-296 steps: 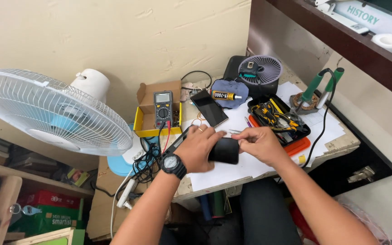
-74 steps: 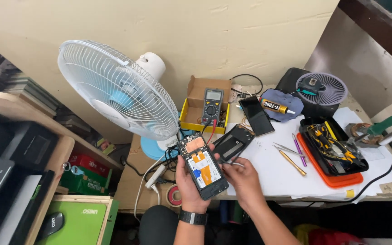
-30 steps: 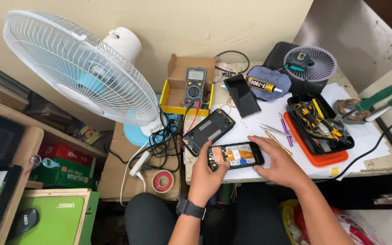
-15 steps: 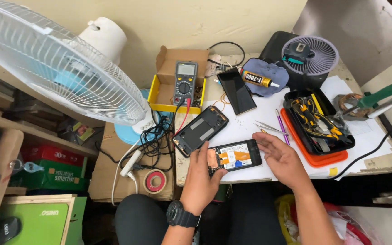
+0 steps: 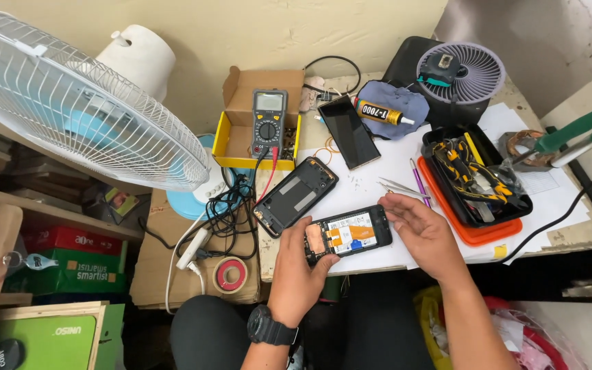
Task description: The person disassembles a smartphone by removing the back cover and using a metal prying tool to detach internal components. They carefully lift and separate the battery and other parts from the phone's chassis while working at a cluttered desk.
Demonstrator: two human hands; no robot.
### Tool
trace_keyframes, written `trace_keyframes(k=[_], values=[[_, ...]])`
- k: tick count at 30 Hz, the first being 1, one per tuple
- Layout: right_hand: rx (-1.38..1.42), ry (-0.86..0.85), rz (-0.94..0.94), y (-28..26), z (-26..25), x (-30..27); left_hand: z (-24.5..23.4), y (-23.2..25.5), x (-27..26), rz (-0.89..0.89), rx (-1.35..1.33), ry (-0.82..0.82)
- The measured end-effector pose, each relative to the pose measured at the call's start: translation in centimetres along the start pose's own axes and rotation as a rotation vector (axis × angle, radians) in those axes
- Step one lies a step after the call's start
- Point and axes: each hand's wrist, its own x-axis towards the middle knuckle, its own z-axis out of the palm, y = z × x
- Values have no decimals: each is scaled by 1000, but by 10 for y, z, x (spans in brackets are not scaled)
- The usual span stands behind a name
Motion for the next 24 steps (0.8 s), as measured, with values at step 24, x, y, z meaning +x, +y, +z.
trace_keyframes(k=[24], values=[[43,35,-42,-1,3,-2,-13,6,14,45,454,-93]])
